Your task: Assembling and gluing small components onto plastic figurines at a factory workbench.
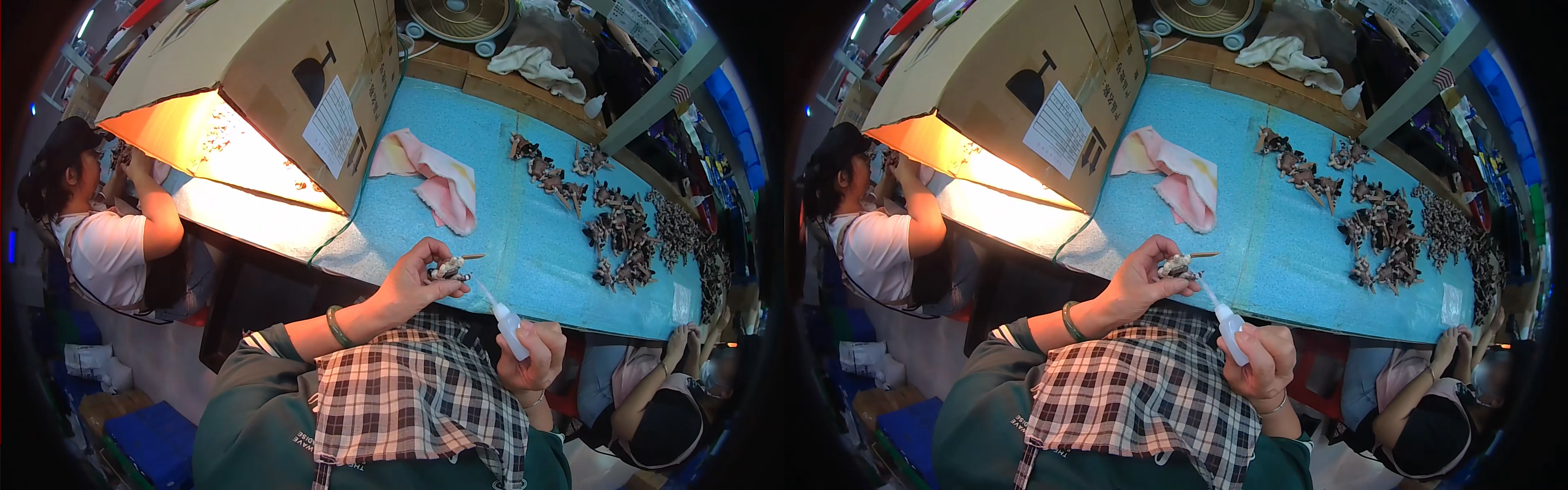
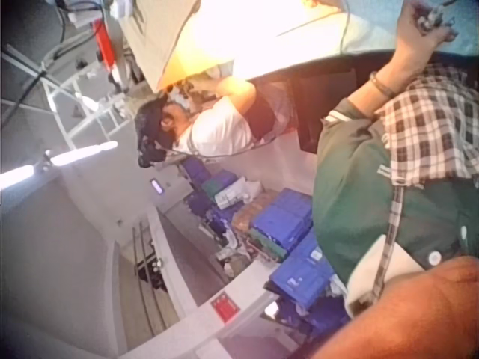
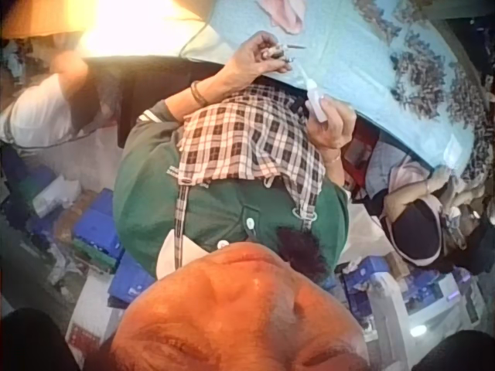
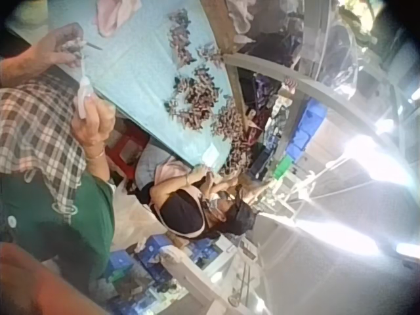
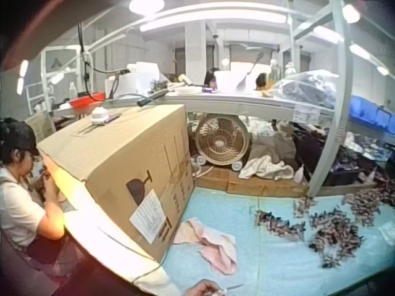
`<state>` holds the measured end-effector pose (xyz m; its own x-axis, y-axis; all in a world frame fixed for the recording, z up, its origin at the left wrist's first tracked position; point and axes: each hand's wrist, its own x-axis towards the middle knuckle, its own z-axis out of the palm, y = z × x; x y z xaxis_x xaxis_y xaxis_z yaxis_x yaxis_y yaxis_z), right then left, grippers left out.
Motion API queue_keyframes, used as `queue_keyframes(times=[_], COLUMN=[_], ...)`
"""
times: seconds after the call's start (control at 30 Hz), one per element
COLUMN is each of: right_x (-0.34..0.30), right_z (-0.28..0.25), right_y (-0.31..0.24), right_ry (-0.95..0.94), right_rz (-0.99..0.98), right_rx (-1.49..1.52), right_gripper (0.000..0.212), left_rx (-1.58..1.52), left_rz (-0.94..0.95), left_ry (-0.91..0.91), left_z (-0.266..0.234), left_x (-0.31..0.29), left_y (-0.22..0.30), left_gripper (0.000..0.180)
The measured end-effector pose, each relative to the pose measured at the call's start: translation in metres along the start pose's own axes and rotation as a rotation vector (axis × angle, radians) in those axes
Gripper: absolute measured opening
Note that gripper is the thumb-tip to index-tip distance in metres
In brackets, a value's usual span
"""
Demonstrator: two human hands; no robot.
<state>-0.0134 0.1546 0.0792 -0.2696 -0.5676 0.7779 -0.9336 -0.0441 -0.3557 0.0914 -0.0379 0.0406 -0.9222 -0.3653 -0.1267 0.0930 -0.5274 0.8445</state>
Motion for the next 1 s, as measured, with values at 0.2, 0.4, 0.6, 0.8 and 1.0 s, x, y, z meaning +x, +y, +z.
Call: queue_keyframes(times=[0.2,0.4,0.6,0.8,1.0], right_x=[-0.0012,-0.0002,-0.0016,-0.0035,-0.0020], right_z=[-0.0011,-0.0022,-0.0022,-0.0033,-0.0061], right_y=[-0.0003,-0.0015,-0.0008,-0.0004,0.0000], right_ry=[-0.009,-0.014,-0.017,0.010,-0.002], right_rz=[0.003,0.013,0.023,0.021,-0.030], right_rx=[-0.008,-0.006,0.003,-0.015,-0.019], right_gripper=[0.030,0.029,0.029,0.029,0.038], left_rx=[0.025,0.031,0.020,0.019,-0.023], left_rz=[0.003,0.001,-0.006,-0.034,-0.028], left_ry=[-0.004,0.011,0.019,0.015,0.003], left_z=[-0.0014,-0.0008,0.0005,0.0015,0.0020], left_x=[-0.0004,-0.0006,-0.0009,-0.0013,-0.0024], left_y=[-0.0021,-0.0014,-0.0011,0.0004,0.0004], left_gripper=[0.031,0.032,0.032,0.031,0.031])
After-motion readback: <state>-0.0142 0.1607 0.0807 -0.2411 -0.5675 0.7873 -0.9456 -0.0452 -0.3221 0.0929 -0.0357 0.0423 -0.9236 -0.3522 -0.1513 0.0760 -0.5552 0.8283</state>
